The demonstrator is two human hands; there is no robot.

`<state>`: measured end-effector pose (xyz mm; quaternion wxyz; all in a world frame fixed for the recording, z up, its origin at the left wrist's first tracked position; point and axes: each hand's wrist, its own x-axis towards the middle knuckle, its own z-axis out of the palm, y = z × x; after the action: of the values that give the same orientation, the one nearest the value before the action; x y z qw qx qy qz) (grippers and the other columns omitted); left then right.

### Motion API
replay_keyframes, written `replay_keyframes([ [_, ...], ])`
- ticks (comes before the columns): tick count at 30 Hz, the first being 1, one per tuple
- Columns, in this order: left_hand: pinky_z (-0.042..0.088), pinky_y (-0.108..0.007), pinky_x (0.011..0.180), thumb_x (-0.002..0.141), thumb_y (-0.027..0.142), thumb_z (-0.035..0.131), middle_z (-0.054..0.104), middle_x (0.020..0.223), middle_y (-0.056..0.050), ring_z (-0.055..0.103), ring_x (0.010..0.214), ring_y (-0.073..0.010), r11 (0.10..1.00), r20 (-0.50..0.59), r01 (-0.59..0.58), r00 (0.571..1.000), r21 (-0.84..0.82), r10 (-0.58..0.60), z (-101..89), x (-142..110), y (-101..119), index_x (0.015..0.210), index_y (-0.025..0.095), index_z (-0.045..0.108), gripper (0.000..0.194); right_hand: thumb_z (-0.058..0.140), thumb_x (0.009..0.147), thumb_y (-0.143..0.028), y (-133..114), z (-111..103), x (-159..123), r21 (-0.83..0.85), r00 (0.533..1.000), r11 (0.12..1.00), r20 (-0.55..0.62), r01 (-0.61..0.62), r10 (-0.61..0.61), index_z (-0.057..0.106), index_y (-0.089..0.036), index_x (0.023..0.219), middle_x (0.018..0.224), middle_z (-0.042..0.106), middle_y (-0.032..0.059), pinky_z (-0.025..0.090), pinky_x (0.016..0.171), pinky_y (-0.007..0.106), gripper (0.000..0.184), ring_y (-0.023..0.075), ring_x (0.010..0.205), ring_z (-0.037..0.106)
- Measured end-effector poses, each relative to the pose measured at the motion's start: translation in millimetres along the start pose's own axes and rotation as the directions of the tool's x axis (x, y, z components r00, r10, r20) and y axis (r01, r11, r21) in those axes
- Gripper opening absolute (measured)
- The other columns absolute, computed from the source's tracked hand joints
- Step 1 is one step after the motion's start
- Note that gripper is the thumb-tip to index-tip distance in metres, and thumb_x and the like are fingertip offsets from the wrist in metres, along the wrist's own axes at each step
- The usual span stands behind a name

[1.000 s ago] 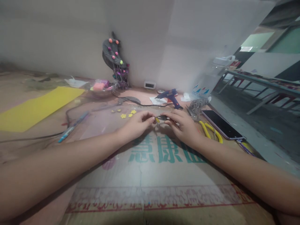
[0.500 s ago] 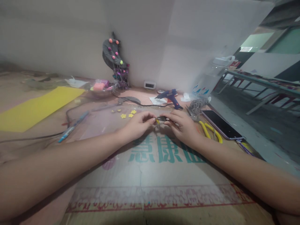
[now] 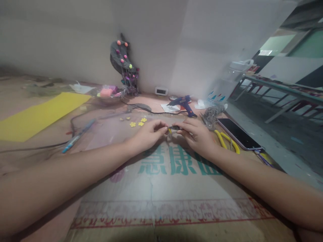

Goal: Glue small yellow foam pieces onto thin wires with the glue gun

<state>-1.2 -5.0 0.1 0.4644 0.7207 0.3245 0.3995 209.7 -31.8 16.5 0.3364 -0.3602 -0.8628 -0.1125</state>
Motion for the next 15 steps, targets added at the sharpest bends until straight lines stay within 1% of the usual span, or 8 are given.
replay_keyframes([
  [3, 0.046, -0.026, 0.070, 0.087, 0.029, 0.056, 0.067, 0.086, -0.004, 0.060, 0.077, -0.0148, 1.000, -0.004, 0.004, 1.000, 0.012, -0.004, -0.1, -0.4, 0.2, 0.093, 0.014, 0.063, 0.017, 0.051, 0.095, -0.027, -0.3, 0.0, -0.4, -0.003, 1.000, 1.000, -0.012, -0.004, 0.004, 0.069, -0.017, 0.107, 0.080, 0.063, 0.0065, 0.046, 0.068, 0.032, 0.024, 0.0198, 0.076, 0.057],
  [10, 0.045, -0.025, 0.066, 0.085, 0.031, 0.057, 0.065, 0.079, -0.002, 0.058, 0.070, -0.0132, 0.999, -0.015, 0.023, 1.000, -0.036, -0.024, 1.7, -0.7, 1.4, 0.092, 0.015, 0.062, 0.018, 0.048, 0.096, -0.032, -1.8, -2.6, 1.1, 0.037, 0.997, 0.997, 0.027, -0.067, 0.066, 0.064, -0.019, 0.116, 0.084, 0.063, 0.0070, 0.047, 0.072, 0.034, 0.028, 0.0208, 0.080, 0.058],
  [15, 0.044, -0.024, 0.066, 0.087, 0.031, 0.056, 0.065, 0.081, -0.002, 0.059, 0.073, -0.0133, 1.000, -0.021, -0.001, 1.000, -0.029, 0.000, 0.8, -0.5, 1.6, 0.090, 0.015, 0.062, 0.018, 0.049, 0.096, -0.032, -1.9, -2.5, 1.4, 0.024, 0.999, 0.999, 0.031, -0.042, 0.041, 0.065, -0.020, 0.115, 0.086, 0.064, 0.0072, 0.047, 0.073, 0.035, 0.027, 0.0212, 0.081, 0.059],
])
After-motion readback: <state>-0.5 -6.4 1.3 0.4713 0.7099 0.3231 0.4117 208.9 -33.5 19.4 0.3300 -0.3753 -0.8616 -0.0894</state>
